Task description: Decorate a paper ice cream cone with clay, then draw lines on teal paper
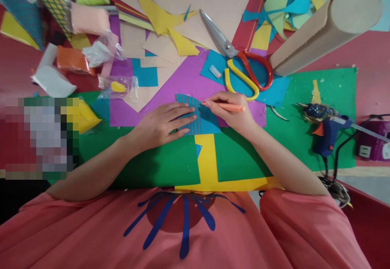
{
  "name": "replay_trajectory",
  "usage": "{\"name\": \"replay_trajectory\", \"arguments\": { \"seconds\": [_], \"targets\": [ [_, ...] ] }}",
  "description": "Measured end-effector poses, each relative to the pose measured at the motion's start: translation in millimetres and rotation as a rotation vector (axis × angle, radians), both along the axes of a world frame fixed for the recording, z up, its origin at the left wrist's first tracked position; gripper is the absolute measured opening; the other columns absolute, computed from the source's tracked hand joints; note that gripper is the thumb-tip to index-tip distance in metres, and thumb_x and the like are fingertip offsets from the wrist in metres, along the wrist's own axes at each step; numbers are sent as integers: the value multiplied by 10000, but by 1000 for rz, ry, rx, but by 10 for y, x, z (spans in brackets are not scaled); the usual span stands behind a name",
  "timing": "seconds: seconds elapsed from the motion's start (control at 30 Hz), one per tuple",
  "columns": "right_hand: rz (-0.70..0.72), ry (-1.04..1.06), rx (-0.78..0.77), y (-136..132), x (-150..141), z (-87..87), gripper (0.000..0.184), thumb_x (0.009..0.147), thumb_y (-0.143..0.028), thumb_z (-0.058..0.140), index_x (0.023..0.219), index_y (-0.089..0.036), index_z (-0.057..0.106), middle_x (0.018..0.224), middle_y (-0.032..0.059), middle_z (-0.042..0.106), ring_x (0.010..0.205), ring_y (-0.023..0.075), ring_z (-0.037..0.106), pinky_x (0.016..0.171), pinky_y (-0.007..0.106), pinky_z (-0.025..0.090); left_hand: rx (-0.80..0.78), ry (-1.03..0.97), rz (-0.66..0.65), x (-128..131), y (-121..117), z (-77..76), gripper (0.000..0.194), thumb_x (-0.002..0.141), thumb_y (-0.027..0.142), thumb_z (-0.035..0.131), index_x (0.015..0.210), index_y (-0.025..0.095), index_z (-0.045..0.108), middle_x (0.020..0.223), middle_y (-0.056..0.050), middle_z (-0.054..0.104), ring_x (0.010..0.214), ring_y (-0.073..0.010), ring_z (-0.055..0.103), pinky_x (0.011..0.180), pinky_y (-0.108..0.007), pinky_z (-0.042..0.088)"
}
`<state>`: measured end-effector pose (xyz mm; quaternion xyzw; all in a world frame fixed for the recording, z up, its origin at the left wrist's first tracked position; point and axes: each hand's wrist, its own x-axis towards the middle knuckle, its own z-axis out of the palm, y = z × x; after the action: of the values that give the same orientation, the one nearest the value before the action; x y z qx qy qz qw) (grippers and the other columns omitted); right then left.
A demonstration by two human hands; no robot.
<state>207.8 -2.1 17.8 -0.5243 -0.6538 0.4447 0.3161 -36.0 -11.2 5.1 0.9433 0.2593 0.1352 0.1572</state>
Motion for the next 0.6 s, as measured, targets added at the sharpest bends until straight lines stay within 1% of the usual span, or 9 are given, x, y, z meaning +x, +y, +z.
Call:
{"name": "replay_trajectory", "arguments": {
  "seconds": [0.23, 0.43, 0.6],
  "targets": [
    [12, 8, 3, 4, 13, -15, 170, 846, -328, 653, 798, -188, 738, 785, 46, 761, 637, 141, 647, 581, 270, 500, 53, -33, -3, 8, 2, 9, 325, 983, 292, 487, 1203, 119, 654, 1277, -133, 660, 1168, -265, 612, 1005, -439, 521],
    [28, 3, 8, 8, 18, -19, 173, 848, -325, 645, 781, -192, 733, 782, 41, 762, 671, 151, 663, 598, 270, 509, 20, 0, 2, 3, -1, 9, 334, 987, 295, 478, 1231, 139, 643, 1301, -131, 648, 1202, -258, 594, 1030, -448, 503],
    [36, 2, 6, 11, 19, -15, 186, 849, -333, 642, 762, -193, 730, 754, 33, 753, 636, 141, 645, 572, 262, 492, 13, 7, 6, 3, -2, 12, 334, 988, 300, 475, 1239, 151, 638, 1301, -123, 649, 1207, -254, 592, 1032, -444, 502]
  ]
}}
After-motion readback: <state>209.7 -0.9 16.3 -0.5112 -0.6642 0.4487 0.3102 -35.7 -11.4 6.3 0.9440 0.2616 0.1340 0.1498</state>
